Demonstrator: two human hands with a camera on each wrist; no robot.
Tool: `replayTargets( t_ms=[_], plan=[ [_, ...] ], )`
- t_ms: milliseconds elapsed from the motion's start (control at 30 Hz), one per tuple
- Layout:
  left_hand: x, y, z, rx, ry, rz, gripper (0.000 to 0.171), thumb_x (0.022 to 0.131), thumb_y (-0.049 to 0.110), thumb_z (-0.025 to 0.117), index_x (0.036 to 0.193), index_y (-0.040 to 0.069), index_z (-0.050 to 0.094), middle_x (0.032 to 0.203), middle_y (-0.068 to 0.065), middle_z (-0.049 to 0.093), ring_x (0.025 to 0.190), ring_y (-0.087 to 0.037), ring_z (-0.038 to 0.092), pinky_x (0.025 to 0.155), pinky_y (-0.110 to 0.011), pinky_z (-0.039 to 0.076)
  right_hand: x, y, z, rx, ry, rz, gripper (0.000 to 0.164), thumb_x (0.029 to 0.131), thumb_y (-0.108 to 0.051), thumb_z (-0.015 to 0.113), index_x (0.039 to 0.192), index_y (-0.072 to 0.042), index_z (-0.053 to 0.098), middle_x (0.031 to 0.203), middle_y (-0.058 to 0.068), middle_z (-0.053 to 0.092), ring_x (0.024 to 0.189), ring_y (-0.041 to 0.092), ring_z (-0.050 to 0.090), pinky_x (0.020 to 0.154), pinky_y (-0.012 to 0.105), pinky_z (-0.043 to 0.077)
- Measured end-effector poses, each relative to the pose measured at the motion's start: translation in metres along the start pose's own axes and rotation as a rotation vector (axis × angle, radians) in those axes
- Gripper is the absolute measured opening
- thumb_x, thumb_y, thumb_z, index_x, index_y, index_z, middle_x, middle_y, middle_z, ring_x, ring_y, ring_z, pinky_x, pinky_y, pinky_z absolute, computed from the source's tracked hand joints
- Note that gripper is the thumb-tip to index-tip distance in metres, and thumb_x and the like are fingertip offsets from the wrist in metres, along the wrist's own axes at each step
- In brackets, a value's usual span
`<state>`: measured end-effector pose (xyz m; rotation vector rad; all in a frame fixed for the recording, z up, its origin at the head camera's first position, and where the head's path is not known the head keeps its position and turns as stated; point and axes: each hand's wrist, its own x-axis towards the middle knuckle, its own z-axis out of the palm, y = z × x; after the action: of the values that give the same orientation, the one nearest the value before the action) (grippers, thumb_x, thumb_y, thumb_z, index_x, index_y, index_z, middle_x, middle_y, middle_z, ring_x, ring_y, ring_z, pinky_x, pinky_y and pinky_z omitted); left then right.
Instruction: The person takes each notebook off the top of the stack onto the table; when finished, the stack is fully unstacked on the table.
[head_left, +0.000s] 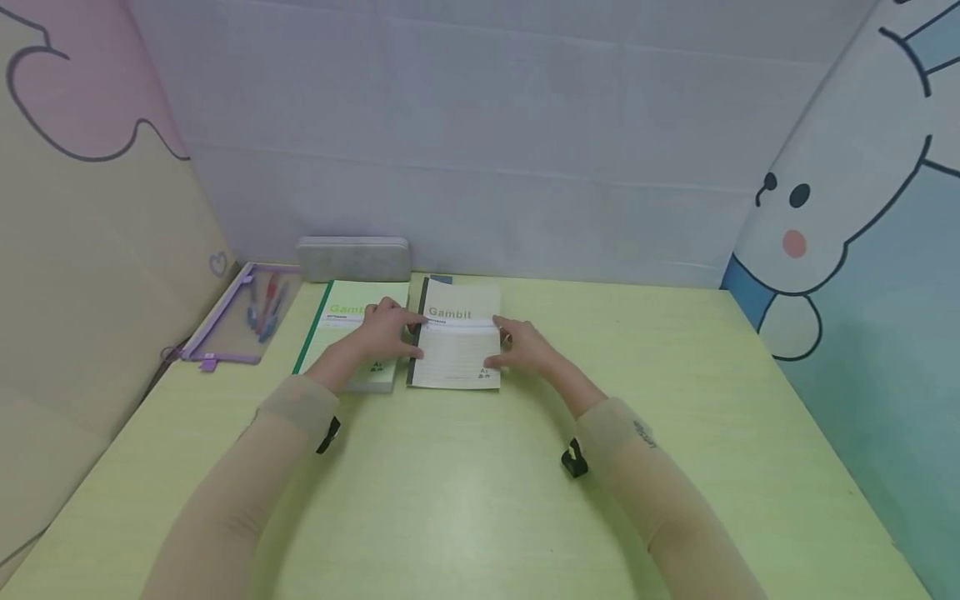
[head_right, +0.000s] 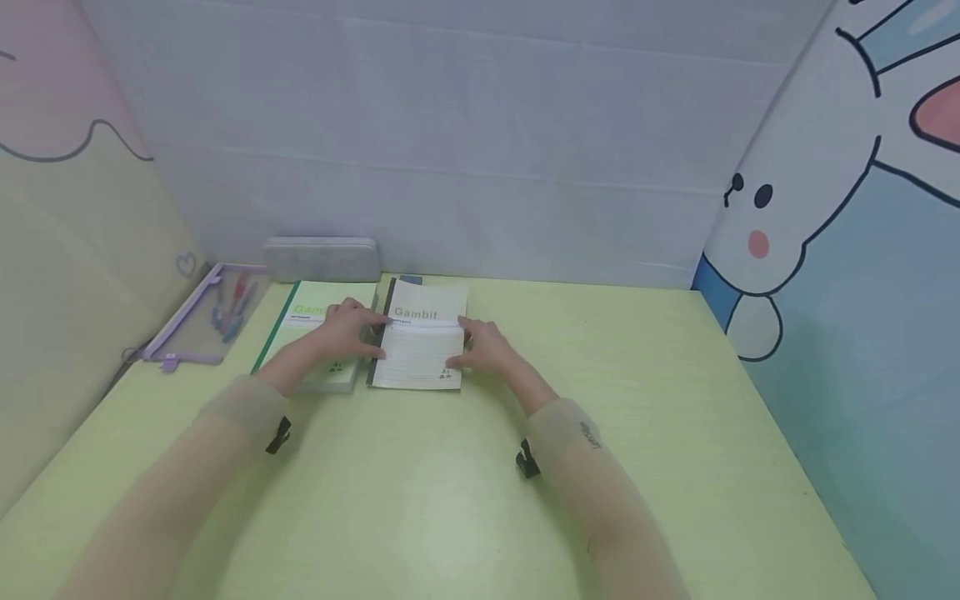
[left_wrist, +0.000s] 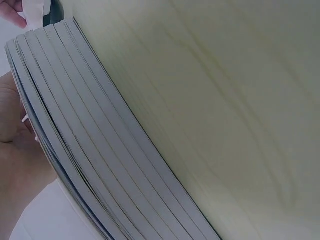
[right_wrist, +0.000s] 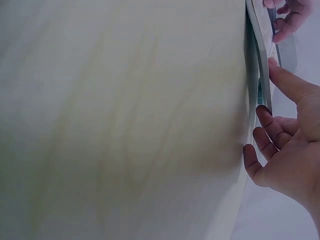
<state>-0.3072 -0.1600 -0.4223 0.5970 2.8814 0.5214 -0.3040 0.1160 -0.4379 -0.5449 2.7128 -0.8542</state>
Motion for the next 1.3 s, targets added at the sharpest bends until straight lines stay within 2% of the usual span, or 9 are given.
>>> replayTargets(
  t_ms=[267,433,567,667,833,1033,1300],
  plan=[
    [0.0,0.006,0.004,0.116,-0.047,-0.047,0.064,0.078,0.04,0.076,0.134,0.015,0.055,0.106,-0.004,0.061,0.121,-0.03,0.029,0.098,-0.052,0.02,0.001,0.0,0.003,-0.045,-0.046,0.003,0.085,0.079,-0.03,0.077,0.146,-0.002,0.032,0.13,0.017,0.052,0.116,0.027,0.047,0.102,0.041,0.037],
    [-0.002,0.006,0.005,0.21,-0.056,-0.036,0.059,0.079,0.042,0.074,0.131,0.018,0.058,0.118,-0.007,0.059,0.124,-0.032,0.028,0.097,-0.053,0.023,-0.002,-0.002,0.005,-0.091,-0.048,0.032,0.082,0.077,-0.035,0.078,0.144,-0.008,0.039,0.134,0.017,0.044,0.119,0.032,0.038,0.1,0.044,0.037],
    [-0.004,0.005,0.005,0.237,-0.05,-0.014,0.056,0.08,0.044,0.073,0.128,0.018,0.06,0.124,-0.009,0.057,0.125,-0.034,0.028,0.097,-0.055,0.025,-0.003,-0.002,0.006,-0.112,-0.04,0.038,0.081,0.076,-0.038,0.078,0.143,-0.01,0.041,0.134,0.017,0.042,0.119,0.032,0.037,0.099,0.044,0.037],
    [-0.006,0.003,0.004,0.213,-0.032,-0.003,0.059,0.078,0.044,0.074,0.128,0.016,0.06,0.125,-0.01,0.054,0.125,-0.034,0.03,0.097,-0.055,0.026,-0.003,-0.003,0.006,-0.11,-0.043,0.033,0.083,0.077,-0.039,0.077,0.144,-0.011,0.039,0.134,0.017,0.043,0.119,0.031,0.037,0.1,0.044,0.037],
    [-0.014,0.0,-0.003,0.111,0.008,0.008,0.068,0.077,0.044,0.075,0.134,0.013,0.054,0.133,-0.014,0.048,0.125,-0.036,0.033,0.098,-0.058,0.026,-0.004,-0.011,0.001,-0.113,-0.04,0.024,0.085,0.078,-0.039,0.076,0.146,-0.012,0.035,0.13,0.016,0.046,0.118,0.031,0.039,0.099,0.044,0.038],
    [-0.026,-0.011,-0.016,0.08,0.057,0.024,0.072,0.079,0.046,0.072,0.139,0.015,0.048,0.14,-0.014,0.043,0.129,-0.038,0.03,0.099,-0.06,0.024,-0.007,-0.027,-0.009,-0.098,-0.012,0.003,0.083,0.079,-0.039,0.075,0.147,-0.014,0.034,0.13,0.016,0.047,0.12,0.032,0.039,0.101,0.045,0.037],
    [-0.049,-0.031,-0.035,-0.011,0.143,0.021,0.081,0.078,0.046,0.073,0.143,0.01,0.041,0.143,-0.02,0.037,0.131,-0.046,0.022,0.099,-0.067,0.018,-0.006,-0.049,-0.011,-0.072,0.026,-0.067,0.077,0.082,-0.037,0.073,0.145,-0.013,0.037,0.136,0.014,0.047,0.125,0.031,0.039,0.104,0.045,0.035]
  ],
)
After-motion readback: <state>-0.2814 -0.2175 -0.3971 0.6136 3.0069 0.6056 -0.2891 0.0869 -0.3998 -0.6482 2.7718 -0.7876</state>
